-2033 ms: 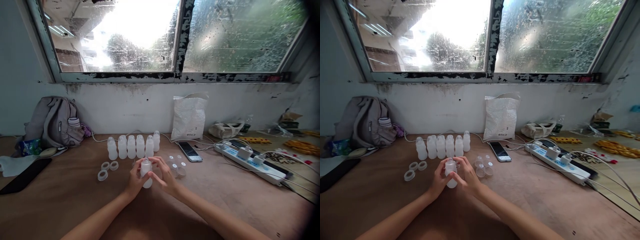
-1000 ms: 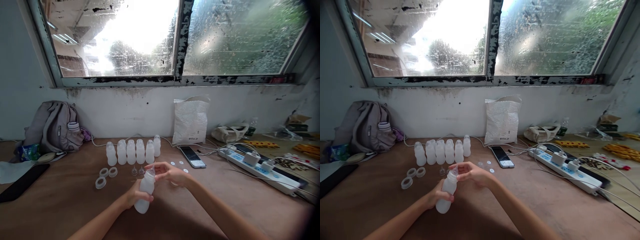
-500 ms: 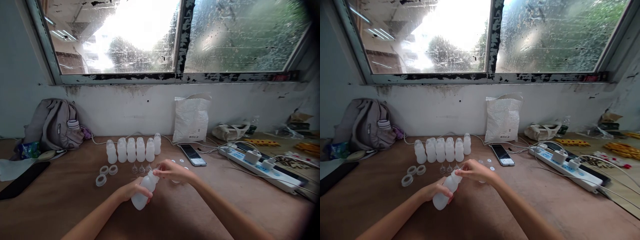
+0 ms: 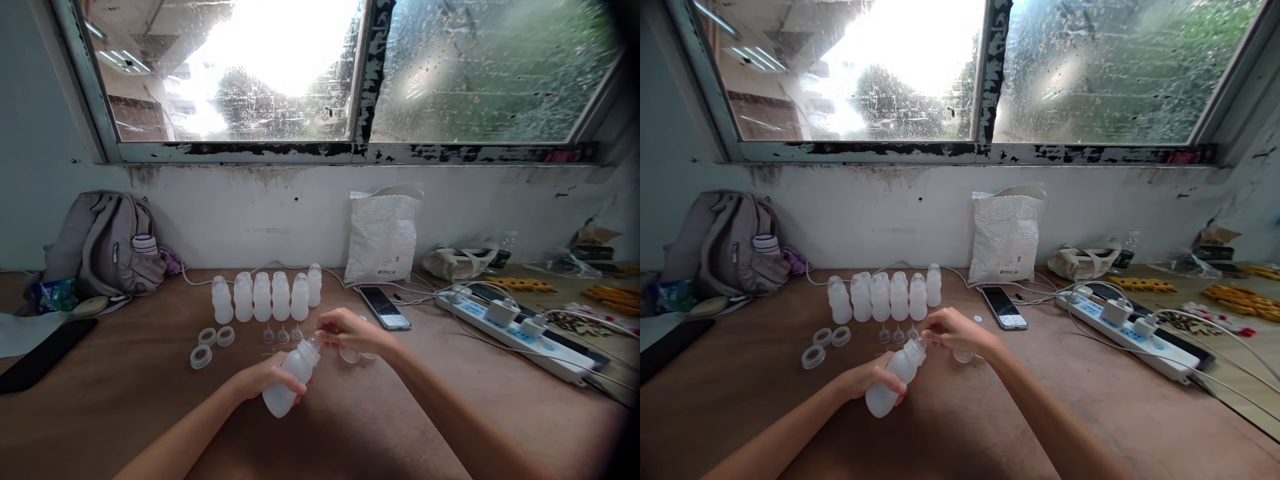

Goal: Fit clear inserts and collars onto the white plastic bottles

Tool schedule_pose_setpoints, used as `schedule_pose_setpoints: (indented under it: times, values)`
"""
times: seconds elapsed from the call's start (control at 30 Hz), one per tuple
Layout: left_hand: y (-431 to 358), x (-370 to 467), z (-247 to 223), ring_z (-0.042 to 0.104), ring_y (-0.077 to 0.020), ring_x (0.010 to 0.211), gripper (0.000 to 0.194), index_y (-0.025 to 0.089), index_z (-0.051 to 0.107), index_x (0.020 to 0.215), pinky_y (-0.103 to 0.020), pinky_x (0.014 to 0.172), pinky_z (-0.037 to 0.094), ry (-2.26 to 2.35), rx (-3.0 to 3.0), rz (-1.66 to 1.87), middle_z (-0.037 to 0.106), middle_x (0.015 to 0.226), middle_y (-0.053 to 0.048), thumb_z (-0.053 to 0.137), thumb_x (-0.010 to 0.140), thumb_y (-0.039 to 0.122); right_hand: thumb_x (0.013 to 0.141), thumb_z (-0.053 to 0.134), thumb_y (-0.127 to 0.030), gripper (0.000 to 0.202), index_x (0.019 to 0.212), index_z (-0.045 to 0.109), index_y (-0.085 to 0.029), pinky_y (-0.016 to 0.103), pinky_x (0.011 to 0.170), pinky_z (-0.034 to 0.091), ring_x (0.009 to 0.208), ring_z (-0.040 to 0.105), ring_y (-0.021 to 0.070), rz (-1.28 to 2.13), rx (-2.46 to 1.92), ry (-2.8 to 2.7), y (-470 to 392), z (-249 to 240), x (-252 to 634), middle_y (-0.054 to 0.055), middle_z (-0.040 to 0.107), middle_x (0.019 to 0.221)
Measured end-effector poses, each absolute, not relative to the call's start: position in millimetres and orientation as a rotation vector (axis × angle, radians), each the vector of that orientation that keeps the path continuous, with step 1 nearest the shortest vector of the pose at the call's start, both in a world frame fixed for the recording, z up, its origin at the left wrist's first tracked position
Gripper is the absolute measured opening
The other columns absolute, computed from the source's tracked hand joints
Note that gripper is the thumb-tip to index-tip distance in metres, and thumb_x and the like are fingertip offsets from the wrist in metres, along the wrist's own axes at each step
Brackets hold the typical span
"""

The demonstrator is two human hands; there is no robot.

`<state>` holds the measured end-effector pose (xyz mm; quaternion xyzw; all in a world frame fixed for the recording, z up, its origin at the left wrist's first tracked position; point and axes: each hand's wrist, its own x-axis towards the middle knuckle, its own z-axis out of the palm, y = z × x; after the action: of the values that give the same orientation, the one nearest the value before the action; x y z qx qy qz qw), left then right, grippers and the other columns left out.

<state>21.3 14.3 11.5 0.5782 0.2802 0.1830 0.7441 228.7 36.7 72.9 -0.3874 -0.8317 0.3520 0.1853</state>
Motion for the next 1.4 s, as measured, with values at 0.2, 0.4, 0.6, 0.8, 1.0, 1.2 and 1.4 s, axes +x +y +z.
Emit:
schedule_pose_setpoints:
  times: [0.2, 0.4, 0.6, 0.8, 1.0, 1.2, 1.4]
  values:
    - [14.5, 20.8, 11.5, 0.049, -0.0115, 0.048, 0.020, 0.015, 0.054, 0.073, -0.022, 0.045, 0.035, 0.619, 1.267, 0.399, 0.056, 0.054, 0.001, 0.061, 0.055, 0.019, 0.080, 0.043, -0.043, 0.040, 0.051, 0.044, -0.015, 0.021, 0.043, 0.024, 0.043, 0.031, 0.0066, 0.849, -1.097, -2.410, 34.4, 75.9, 225.8, -0.004, 0.040, 0.046]
    - [12.7, 22.0, 6.5, 0.049, -0.0115, 0.050, 0.023, 0.014, 0.054, 0.076, -0.022, 0.047, 0.036, 0.597, 1.245, 0.487, 0.056, 0.056, 0.000, 0.063, 0.055, 0.018, 0.077, 0.046, -0.049, 0.041, 0.053, 0.043, -0.015, 0.021, 0.045, 0.027, 0.047, 0.033, 0.0069, 1.095, -1.105, -2.121, 36.4, 63.3, 217.6, -0.003, 0.040, 0.051]
    - [8.1, 22.0, 3.9, 0.052, -0.0116, 0.056, 0.027, 0.012, 0.053, 0.090, -0.024, 0.056, 0.039, 0.576, 1.046, 0.744, 0.056, 0.063, -0.001, 0.056, 0.065, 0.025, 0.068, 0.061, -0.041, 0.035, 0.094, 0.049, -0.020, 0.029, 0.071, 0.041, 0.071, 0.052, 0.0123, 1.702, -0.623, -1.589, 27.1, 50.3, 201.1, 0.003, 0.054, 0.090]
    - [-6.5, 32.2, 20.4, 0.056, -0.0151, 0.065, 0.028, 0.013, 0.054, 0.086, -0.027, 0.063, 0.042, 0.470, 1.150, 0.657, 0.060, 0.072, -0.004, 0.058, 0.059, 0.015, 0.064, 0.063, -0.040, 0.054, 0.112, 0.051, -0.019, 0.028, 0.065, 0.044, 0.073, 0.055, 0.0155, 1.938, -0.567, -1.512, 14.5, 44.5, 192.6, 0.010, 0.053, 0.108]
    - [-5.2, 46.0, 22.9, 0.055, -0.0182, 0.072, 0.036, 0.015, 0.056, 0.090, -0.026, 0.063, 0.041, 0.980, 1.572, 1.155, 0.060, 0.079, -0.003, 0.060, 0.054, 0.013, 0.063, 0.068, -0.037, 0.036, 0.090, 0.065, -0.015, 0.028, 0.078, 0.040, 0.092, 0.052, 0.0207, 1.482, -0.798, -1.584, 10.9, 40.4, 183.3, 0.006, 0.059, 0.100]
    - [-23.3, 56.6, 26.6, 0.052, -0.0138, 0.050, 0.014, 0.013, 0.053, 0.072, -0.026, 0.050, 0.041, 0.706, 1.155, 0.720, 0.054, 0.058, -0.001, 0.051, 0.061, 0.022, 0.066, 0.063, -0.041, 0.044, 0.104, 0.058, -0.019, 0.026, 0.068, 0.042, 0.087, 0.055, 0.0188, 1.625, -0.759, -1.508, 4.1, 55.4, 187.6, 0.007, 0.059, 0.104]
    - [-19.6, 74.9, 19.8, 0.051, -0.0139, 0.055, 0.017, 0.014, 0.053, 0.072, -0.024, 0.050, 0.040, 0.958, 1.333, 1.017, 0.054, 0.059, 0.000, 0.057, 0.056, 0.018, 0.059, 0.068, -0.035, 0.025, 0.069, 0.058, -0.015, 0.025, 0.060, 0.041, 0.068, 0.057, 0.0163, 1.507, -0.901, -1.406, 3.9, 55.3, 183.3, 0.004, 0.064, 0.069]
